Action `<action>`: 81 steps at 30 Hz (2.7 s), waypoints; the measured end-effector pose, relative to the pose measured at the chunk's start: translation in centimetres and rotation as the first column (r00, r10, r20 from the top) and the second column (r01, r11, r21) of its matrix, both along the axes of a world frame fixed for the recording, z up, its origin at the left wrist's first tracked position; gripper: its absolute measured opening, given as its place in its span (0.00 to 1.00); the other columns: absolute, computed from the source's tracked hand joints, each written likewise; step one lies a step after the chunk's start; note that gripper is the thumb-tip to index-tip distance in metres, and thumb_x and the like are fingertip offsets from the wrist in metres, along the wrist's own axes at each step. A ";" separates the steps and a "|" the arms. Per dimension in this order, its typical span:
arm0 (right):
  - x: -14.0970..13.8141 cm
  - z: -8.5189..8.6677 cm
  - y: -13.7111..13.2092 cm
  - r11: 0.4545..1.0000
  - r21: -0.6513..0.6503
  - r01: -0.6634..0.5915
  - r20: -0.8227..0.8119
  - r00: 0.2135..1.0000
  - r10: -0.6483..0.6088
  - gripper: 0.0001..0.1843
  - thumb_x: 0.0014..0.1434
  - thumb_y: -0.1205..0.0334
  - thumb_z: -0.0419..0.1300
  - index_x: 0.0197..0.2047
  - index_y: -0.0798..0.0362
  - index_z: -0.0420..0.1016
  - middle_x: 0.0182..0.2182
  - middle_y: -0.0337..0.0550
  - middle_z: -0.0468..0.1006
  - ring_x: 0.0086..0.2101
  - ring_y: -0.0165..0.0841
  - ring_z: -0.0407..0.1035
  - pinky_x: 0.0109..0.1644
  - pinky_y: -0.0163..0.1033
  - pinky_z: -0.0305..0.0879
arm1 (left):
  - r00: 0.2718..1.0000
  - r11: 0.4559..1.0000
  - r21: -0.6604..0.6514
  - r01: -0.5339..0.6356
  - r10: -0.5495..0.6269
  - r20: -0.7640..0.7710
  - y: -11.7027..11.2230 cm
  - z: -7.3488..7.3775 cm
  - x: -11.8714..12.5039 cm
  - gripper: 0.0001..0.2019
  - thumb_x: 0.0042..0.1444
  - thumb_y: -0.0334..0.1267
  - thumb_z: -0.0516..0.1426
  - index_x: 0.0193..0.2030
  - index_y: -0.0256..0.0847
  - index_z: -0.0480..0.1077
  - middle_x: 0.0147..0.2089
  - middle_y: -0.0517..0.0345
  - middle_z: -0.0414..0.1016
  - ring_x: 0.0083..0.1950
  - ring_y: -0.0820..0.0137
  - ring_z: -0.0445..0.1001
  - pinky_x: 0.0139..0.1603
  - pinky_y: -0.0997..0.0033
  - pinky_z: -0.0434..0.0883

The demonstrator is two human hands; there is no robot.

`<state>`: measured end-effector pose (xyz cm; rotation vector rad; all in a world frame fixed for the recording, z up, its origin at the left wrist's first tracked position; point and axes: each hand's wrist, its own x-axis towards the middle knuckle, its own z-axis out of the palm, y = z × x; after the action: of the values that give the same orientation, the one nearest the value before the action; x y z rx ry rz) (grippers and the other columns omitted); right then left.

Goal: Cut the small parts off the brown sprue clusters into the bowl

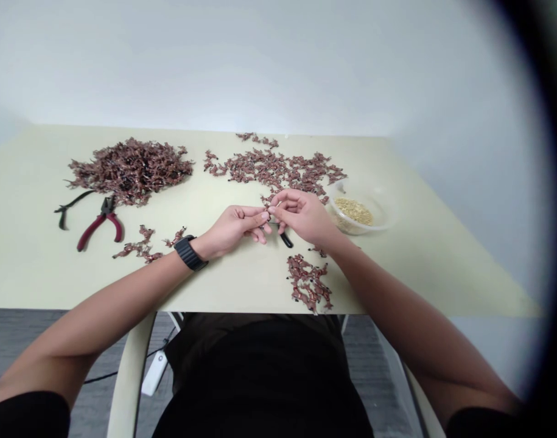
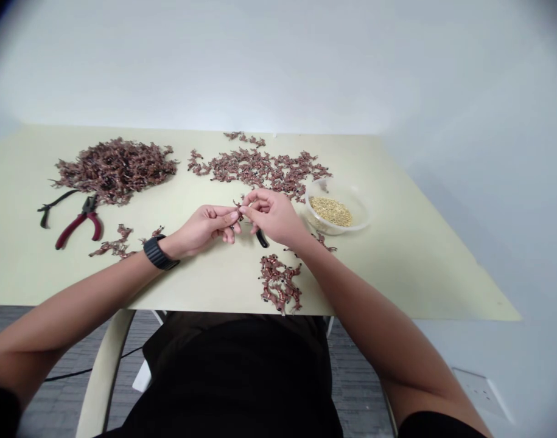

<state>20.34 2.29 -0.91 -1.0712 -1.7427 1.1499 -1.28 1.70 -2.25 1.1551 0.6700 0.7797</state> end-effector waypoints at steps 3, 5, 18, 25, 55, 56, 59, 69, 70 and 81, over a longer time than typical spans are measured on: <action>0.3 0.2 -0.1 0.986 0.167 0.001 0.121 0.992 -0.022 0.09 0.67 0.53 0.64 0.43 0.49 0.77 0.30 0.40 0.79 0.26 0.32 0.73 0.30 0.38 0.69 | 1.000 0.999 -0.048 0.002 -0.001 0.029 0.0 0.0 0.0 0.14 0.64 0.43 0.67 0.47 0.32 0.83 0.37 0.51 0.83 0.30 0.76 0.79 0.34 0.79 0.76; 0.5 0.4 -0.1 0.956 0.293 -0.030 0.201 0.979 -0.032 0.07 0.68 0.56 0.62 0.42 0.50 0.77 0.32 0.41 0.80 0.28 0.32 0.72 0.31 0.38 0.66 | 0.999 0.998 -0.061 0.005 -0.003 0.038 -0.1 0.0 0.0 0.14 0.64 0.43 0.67 0.48 0.32 0.83 0.37 0.51 0.83 0.29 0.77 0.79 0.34 0.79 0.76; -0.1 0.5 -0.5 1.000 0.001 -0.019 0.074 0.997 0.019 0.12 0.68 0.50 0.62 0.39 0.49 0.75 0.30 0.42 0.81 0.25 0.35 0.77 0.28 0.40 0.71 | 0.996 0.993 0.111 -0.045 0.052 -0.067 -0.6 0.4 0.4 0.20 0.63 0.49 0.67 0.51 0.31 0.81 0.40 0.46 0.84 0.31 0.72 0.82 0.34 0.75 0.79; -0.1 0.9 -0.5 0.990 -0.137 -0.045 0.009 0.999 0.046 0.11 0.65 0.53 0.66 0.37 0.52 0.77 0.28 0.42 0.80 0.25 0.34 0.77 0.29 0.38 0.73 | 0.992 0.979 0.201 -0.034 0.058 -0.116 -0.6 0.3 0.4 0.21 0.65 0.50 0.65 0.51 0.30 0.81 0.41 0.45 0.84 0.32 0.72 0.82 0.34 0.75 0.79; -1.6 -0.2 -1.3 0.985 0.092 0.145 0.027 0.989 -0.148 0.11 0.66 0.51 0.63 0.39 0.50 0.74 0.28 0.41 0.80 0.24 0.33 0.74 0.28 0.39 0.70 | 0.993 0.970 0.241 -0.032 0.058 -0.101 -0.8 0.5 0.3 0.21 0.66 0.51 0.64 0.50 0.30 0.81 0.42 0.43 0.84 0.32 0.72 0.82 0.35 0.76 0.78; -1.7 -0.4 -1.3 0.988 0.041 0.146 -0.022 0.989 -0.145 0.12 0.65 0.50 0.64 0.39 0.50 0.73 0.27 0.40 0.80 0.23 0.33 0.74 0.27 0.38 0.70 | 0.992 0.967 0.252 -0.035 0.065 -0.112 -0.8 0.5 0.4 0.22 0.66 0.52 0.64 0.50 0.30 0.81 0.41 0.43 0.84 0.32 0.72 0.82 0.35 0.75 0.79; -2.1 -0.6 -1.0 0.987 -0.112 0.119 -0.145 0.980 -0.134 0.16 0.61 0.48 0.69 0.37 0.51 0.73 0.25 0.39 0.79 0.22 0.32 0.73 0.25 0.37 0.71 | 0.981 0.948 0.314 -0.044 0.101 -0.167 -0.6 0.2 0.3 0.24 0.65 0.54 0.64 0.52 0.31 0.81 0.39 0.44 0.84 0.31 0.71 0.81 0.34 0.75 0.79; -1.3 -0.4 -0.3 0.956 -0.294 0.001 -0.272 0.959 -0.084 0.19 0.54 0.48 0.75 0.37 0.52 0.77 0.26 0.38 0.76 0.23 0.28 0.69 0.26 0.36 0.71 | 0.976 0.941 0.335 -0.053 0.119 -0.181 -0.4 0.1 0.2 0.23 0.66 0.53 0.63 0.52 0.32 0.81 0.40 0.46 0.84 0.30 0.72 0.81 0.33 0.75 0.79; -1.2 -0.4 -0.3 0.971 -0.239 0.024 -0.228 0.970 -0.080 0.19 0.56 0.47 0.74 0.37 0.52 0.77 0.27 0.39 0.77 0.23 0.29 0.70 0.26 0.36 0.72 | 0.981 0.949 0.310 -0.052 0.106 -0.161 -0.4 0.1 0.2 0.23 0.65 0.53 0.64 0.51 0.32 0.81 0.40 0.45 0.84 0.30 0.72 0.81 0.33 0.75 0.79; -0.1 0.0 -0.6 0.973 0.231 0.027 0.155 0.986 -0.064 0.08 0.67 0.54 0.62 0.42 0.49 0.76 0.31 0.41 0.78 0.27 0.31 0.72 0.30 0.37 0.69 | 0.999 0.995 0.101 -0.020 0.024 -0.046 -0.4 0.1 0.1 0.20 0.63 0.49 0.67 0.51 0.32 0.81 0.40 0.47 0.83 0.29 0.74 0.80 0.33 0.76 0.79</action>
<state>20.21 1.65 -0.95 -1.0807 -1.9126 0.8287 -1.17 1.33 -2.15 1.2623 0.6900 0.8144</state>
